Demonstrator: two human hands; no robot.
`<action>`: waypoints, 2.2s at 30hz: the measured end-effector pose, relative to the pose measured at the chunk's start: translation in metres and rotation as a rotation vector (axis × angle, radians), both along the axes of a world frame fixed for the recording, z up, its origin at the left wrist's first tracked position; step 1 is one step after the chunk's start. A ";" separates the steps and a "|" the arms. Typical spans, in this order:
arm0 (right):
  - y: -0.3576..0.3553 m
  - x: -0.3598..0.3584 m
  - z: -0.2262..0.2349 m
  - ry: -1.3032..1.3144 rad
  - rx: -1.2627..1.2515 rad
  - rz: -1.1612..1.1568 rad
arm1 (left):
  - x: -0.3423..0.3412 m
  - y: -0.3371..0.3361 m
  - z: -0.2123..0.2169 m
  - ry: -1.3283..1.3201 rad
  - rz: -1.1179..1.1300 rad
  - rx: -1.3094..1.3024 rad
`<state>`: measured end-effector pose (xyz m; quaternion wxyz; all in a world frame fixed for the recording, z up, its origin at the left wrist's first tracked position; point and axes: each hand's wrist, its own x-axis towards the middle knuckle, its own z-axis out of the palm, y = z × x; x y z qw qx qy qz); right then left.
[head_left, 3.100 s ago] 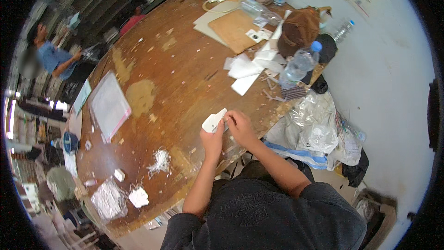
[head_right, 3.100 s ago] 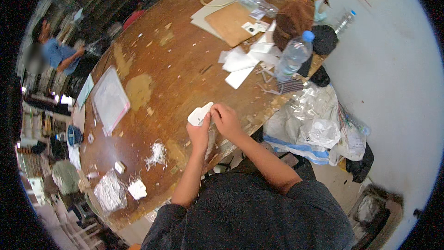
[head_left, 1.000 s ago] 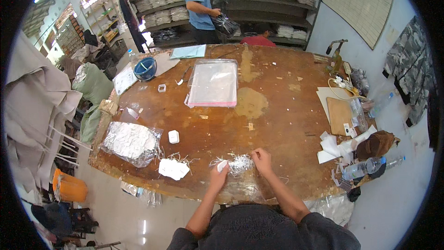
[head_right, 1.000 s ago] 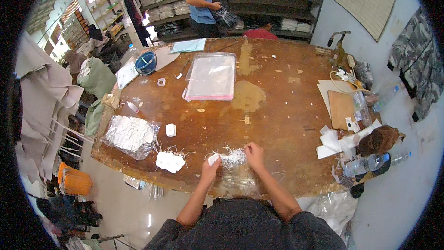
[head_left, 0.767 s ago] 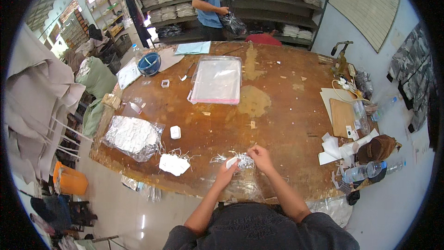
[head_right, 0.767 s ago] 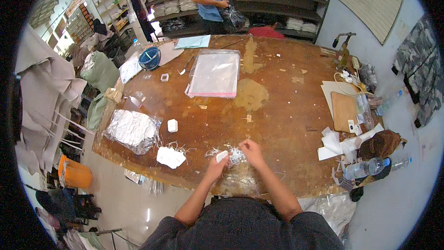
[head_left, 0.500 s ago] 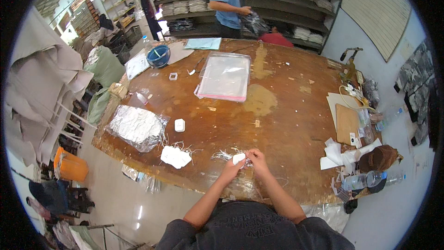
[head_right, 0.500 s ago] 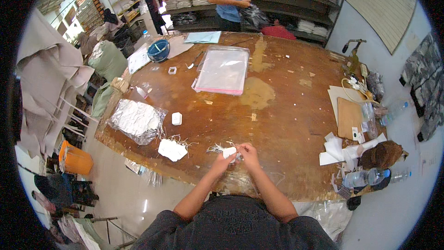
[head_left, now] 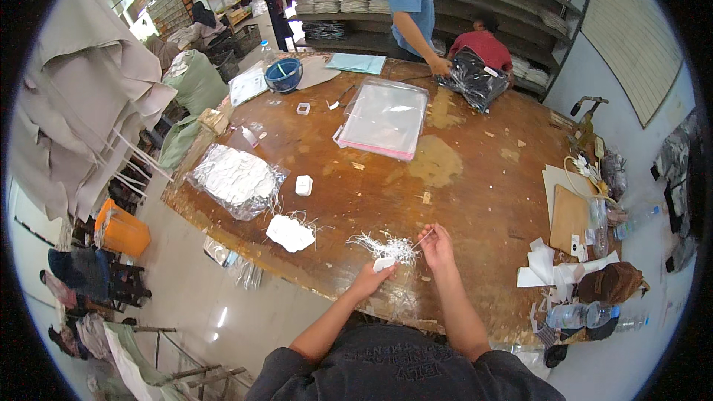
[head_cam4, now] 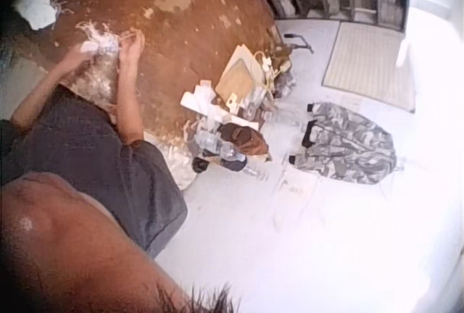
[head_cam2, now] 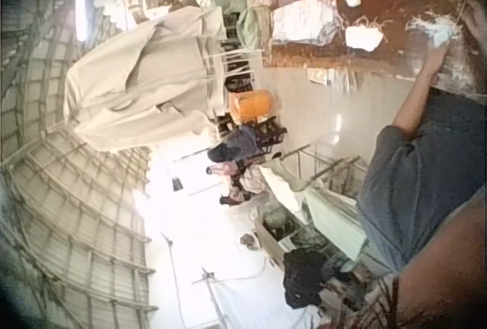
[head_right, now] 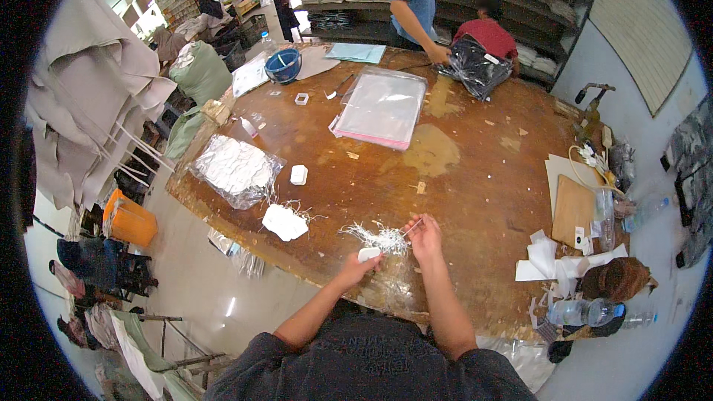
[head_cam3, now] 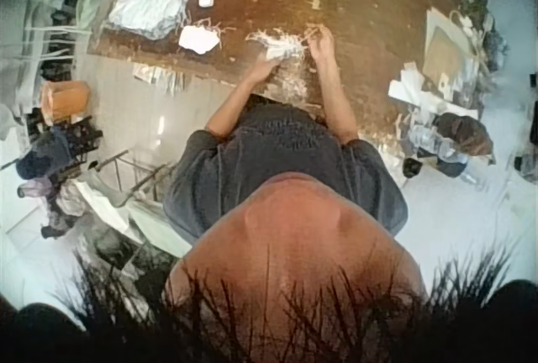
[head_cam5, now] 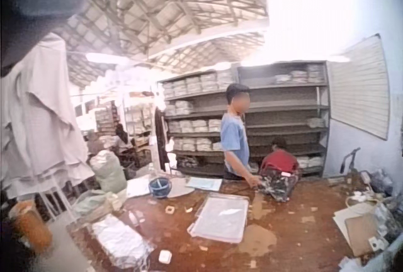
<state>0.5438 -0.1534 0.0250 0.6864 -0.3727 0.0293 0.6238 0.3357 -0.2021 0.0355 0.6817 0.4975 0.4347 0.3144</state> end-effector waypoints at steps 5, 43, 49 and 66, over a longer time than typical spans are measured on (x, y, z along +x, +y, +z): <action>-0.003 0.000 0.003 -0.220 0.126 0.045 | -0.006 0.004 -0.011 0.113 -0.036 -0.020; 0.075 -0.169 0.147 -1.662 0.586 0.093 | -0.087 0.120 0.125 0.152 0.420 0.738; 0.063 -0.166 0.123 -0.693 0.217 0.400 | -0.105 0.130 0.107 0.740 0.259 1.458; 0.063 -0.153 0.097 -0.787 0.342 0.553 | -0.107 0.119 0.084 0.638 0.310 1.323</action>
